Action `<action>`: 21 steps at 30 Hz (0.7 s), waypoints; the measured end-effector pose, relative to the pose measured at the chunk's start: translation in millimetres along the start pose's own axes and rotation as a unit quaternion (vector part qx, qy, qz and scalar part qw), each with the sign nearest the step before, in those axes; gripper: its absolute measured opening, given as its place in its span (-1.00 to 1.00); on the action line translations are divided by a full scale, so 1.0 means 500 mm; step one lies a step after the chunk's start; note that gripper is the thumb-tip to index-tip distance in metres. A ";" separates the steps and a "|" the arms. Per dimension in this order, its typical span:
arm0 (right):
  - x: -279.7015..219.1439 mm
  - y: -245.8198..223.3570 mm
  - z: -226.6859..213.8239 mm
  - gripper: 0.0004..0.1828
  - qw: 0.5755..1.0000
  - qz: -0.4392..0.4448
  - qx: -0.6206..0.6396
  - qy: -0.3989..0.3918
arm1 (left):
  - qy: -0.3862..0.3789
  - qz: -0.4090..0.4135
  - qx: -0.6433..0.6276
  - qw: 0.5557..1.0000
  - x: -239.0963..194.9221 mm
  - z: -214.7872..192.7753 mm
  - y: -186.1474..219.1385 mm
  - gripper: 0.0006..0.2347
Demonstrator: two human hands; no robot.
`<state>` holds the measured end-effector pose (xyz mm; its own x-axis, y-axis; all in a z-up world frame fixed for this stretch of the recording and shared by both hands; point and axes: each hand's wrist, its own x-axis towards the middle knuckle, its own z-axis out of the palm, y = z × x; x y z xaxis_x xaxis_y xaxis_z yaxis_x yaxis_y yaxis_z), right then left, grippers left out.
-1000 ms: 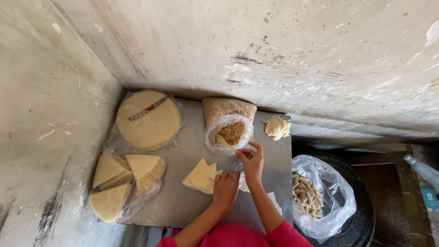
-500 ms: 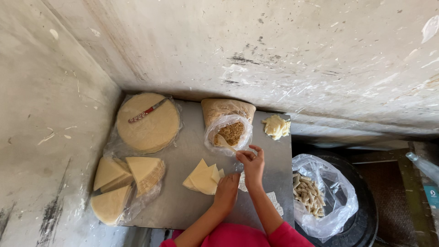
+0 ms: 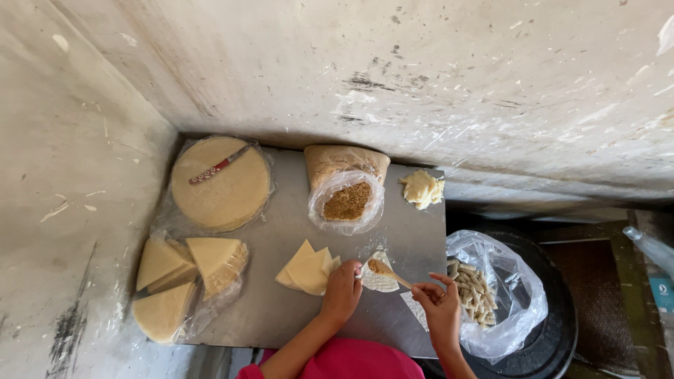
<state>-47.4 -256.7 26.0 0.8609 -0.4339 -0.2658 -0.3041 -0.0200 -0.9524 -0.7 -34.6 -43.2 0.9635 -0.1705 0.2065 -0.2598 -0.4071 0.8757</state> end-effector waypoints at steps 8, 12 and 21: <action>-0.031 0.033 -0.053 -0.54 0.815 -0.492 -0.301 -0.056 | -0.008 -0.026 0.008 1.000 -0.002 0.009 0.000 -0.73; -0.032 0.022 -0.072 -0.53 0.801 -0.526 -0.278 -0.065 | 0.009 0.006 0.019 1.000 -0.001 0.004 0.004 -0.70; 0.073 -0.022 0.150 -0.57 0.837 -0.513 -0.176 0.073 | 0.018 0.009 -0.002 1.000 -0.004 -0.001 0.008 -0.68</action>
<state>18.1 -204.6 15.7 0.6910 -0.1315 0.7108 0.4411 -0.7023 -0.5587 -3.6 -35.5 -40.0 0.9603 -0.1453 0.2381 -0.2772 -0.4014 0.8729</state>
